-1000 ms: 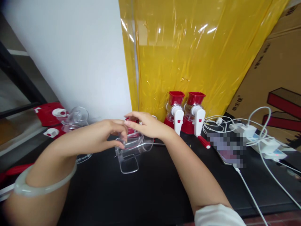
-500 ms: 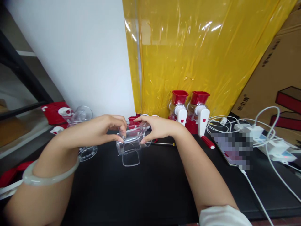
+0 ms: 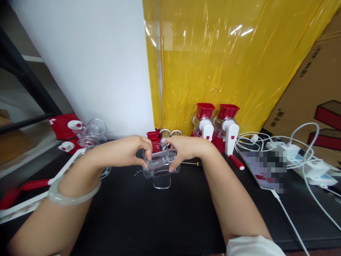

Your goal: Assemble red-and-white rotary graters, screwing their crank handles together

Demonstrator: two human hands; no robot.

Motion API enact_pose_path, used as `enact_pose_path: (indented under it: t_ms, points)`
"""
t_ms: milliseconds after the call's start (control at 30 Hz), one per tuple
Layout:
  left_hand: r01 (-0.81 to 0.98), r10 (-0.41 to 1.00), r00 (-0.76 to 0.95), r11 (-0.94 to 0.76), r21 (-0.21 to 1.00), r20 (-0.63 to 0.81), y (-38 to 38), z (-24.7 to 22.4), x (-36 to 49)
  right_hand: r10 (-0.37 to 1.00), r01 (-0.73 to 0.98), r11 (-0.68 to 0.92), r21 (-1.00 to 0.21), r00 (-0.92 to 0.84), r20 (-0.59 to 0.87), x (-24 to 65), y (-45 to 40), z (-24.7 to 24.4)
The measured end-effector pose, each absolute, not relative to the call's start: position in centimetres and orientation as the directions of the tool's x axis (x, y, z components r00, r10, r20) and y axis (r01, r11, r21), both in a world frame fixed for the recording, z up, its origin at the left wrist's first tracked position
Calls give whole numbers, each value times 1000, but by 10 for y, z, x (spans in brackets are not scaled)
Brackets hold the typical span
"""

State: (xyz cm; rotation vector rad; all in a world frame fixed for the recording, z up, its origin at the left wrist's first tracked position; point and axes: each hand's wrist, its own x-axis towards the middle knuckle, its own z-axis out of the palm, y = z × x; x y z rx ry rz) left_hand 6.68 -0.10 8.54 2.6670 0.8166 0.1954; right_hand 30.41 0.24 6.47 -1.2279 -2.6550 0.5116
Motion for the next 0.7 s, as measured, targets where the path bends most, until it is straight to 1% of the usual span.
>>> enact_pose_path:
  t_ms: [67,133,200,233,267,300,367,400,433,467,533,567,633,667,700]
  points:
    - [524,573,819,-766,372,26,0,85,66,767,725,598,-342,-641,-19,300,1,66]
    - [498,564,825,-748,439,26,-3,90,62,770,747,587,-312,-634,-70,298,-2,69]
    - [464,574,815,-727,506,78,-12,101,51,772,765,578,-284,-625,-116,296,-5,73]
    - [462,603,785,-722,515,140,-18,110,41,772,772,573,-274,-621,-135,295,-7,75]
    - [485,653,723,-713,506,227,-25,119,29,775,780,566,-267,-614,-150,294,-9,76]
    - [525,706,625,-697,489,334,-33,128,16,781,789,555,-264,-603,-162,293,-12,77]
    - [639,766,390,-625,448,511,-46,143,-15,794,808,527,-264,-579,-186,291,-15,78]
    - [710,786,314,-567,418,533,-50,147,-31,801,815,513,-268,-567,-193,291,-17,78]
    - [777,817,283,-503,380,503,-51,147,-46,809,822,501,-270,-556,-193,291,-18,77]
    - [835,858,280,-439,332,431,-50,144,-60,814,825,492,-277,-549,-189,292,-19,76]
    - [912,932,302,-344,223,200,-40,127,-84,829,826,481,-294,-537,-153,293,-21,75]
    - [932,946,313,-323,163,84,-34,113,-94,837,824,483,-297,-534,-121,294,-22,75]
    - [955,953,290,-283,90,-91,-23,82,-106,842,816,499,-293,-536,-59,296,-24,76]
    - [959,951,282,-277,60,-130,-19,66,-109,841,811,509,-289,-540,-35,296,-25,77]
    - [954,944,301,-297,48,-139,-17,51,-110,839,807,518,-285,-544,-16,295,-27,78]
